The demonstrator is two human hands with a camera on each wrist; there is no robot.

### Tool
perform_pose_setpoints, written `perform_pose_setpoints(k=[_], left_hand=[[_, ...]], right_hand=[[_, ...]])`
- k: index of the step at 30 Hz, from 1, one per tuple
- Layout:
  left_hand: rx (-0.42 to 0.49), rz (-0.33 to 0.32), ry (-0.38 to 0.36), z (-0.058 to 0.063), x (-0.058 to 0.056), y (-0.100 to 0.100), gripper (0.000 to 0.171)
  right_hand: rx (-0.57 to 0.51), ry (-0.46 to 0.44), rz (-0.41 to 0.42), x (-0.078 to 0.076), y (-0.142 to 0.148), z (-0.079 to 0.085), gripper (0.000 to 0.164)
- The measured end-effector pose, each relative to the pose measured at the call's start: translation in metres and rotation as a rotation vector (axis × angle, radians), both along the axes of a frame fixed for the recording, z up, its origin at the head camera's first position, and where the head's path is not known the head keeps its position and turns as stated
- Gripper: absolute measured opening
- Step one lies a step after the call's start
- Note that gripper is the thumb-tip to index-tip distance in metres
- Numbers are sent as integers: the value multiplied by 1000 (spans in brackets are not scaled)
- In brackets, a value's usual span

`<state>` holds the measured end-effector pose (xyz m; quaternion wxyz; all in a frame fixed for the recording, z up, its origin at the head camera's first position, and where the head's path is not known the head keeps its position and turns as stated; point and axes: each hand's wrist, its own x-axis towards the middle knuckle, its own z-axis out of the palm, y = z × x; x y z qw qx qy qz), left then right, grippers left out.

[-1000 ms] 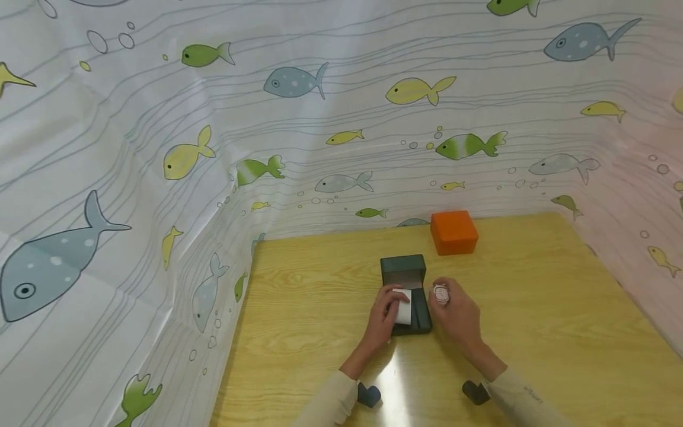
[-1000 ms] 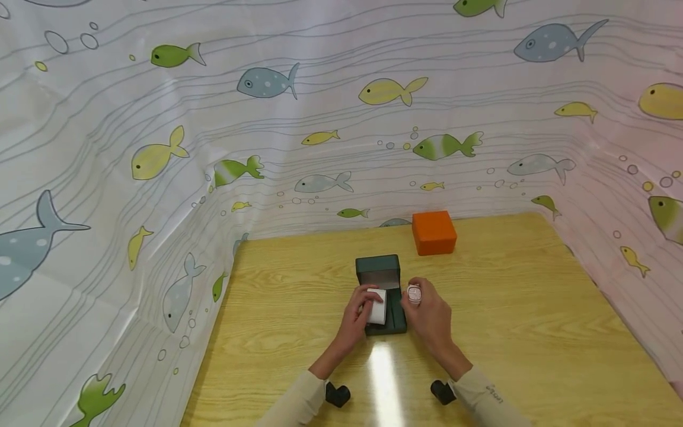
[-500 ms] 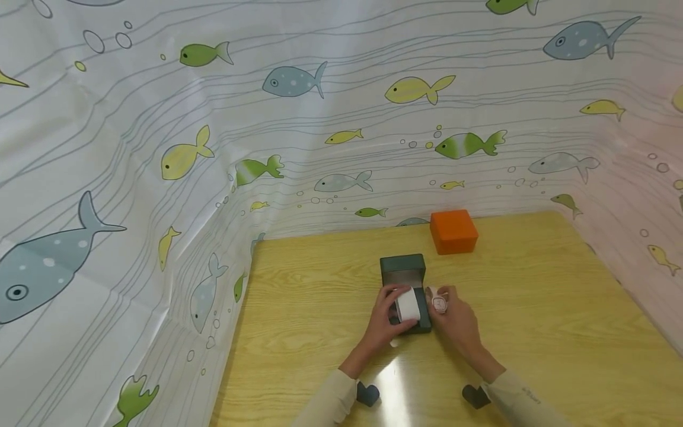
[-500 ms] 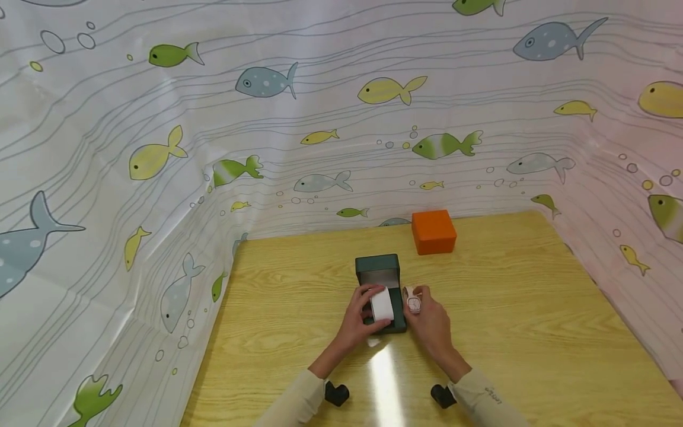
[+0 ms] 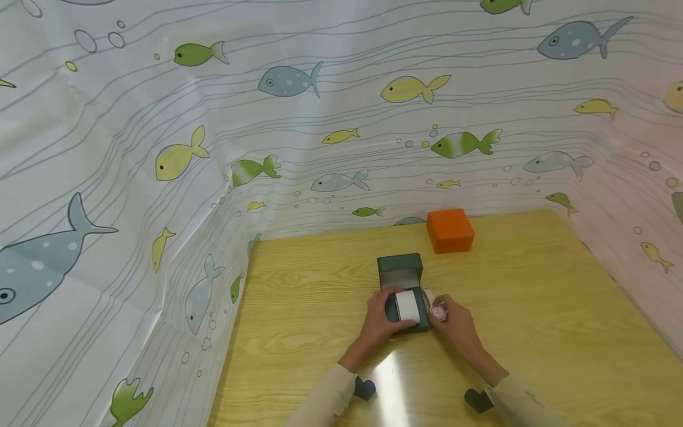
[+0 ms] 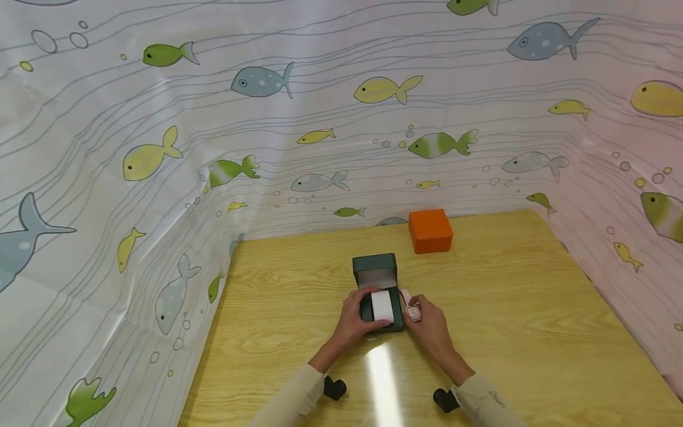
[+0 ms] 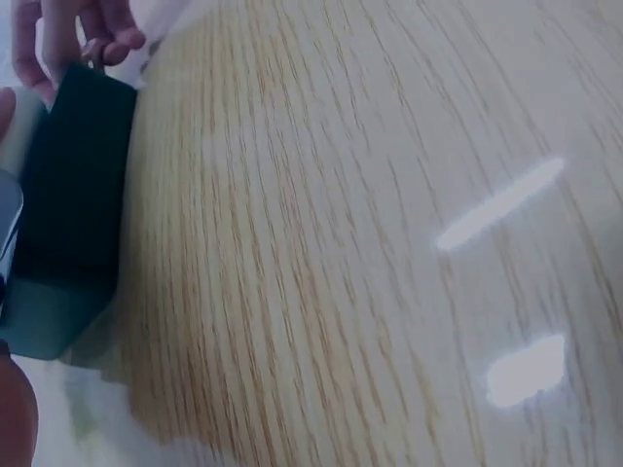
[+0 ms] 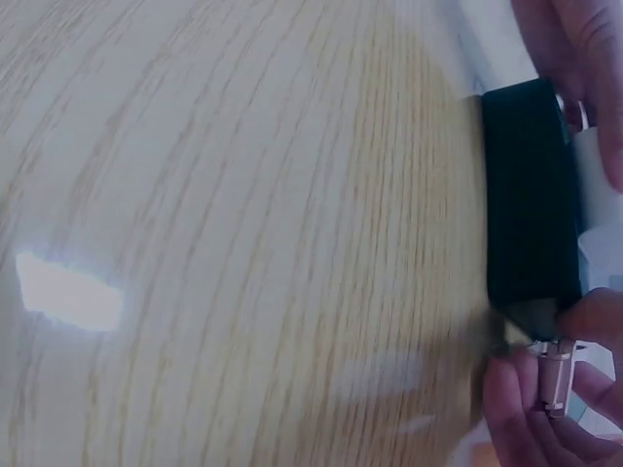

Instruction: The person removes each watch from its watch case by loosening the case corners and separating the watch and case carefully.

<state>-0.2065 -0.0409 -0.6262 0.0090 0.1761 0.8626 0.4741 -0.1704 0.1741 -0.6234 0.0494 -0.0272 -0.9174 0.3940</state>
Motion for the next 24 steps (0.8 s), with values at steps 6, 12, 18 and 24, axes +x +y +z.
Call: perform_pose_setpoints(k=[6,12,18,24], left_hand=[[-34,26,-47,-1,1,-3,72],[-64,-39,32,1,-2,-8,70],[-92,-114,173,0,-6,-10,63],[-136,-136,239,-4,-10,-9,62]], right_hand=[[50,-12,-4,1,2,-5,31],[10,-2,-2,2,2,-3,28],[-8,11,13,4,2,-3,28],[-17,11,43,6,1,-2,30]])
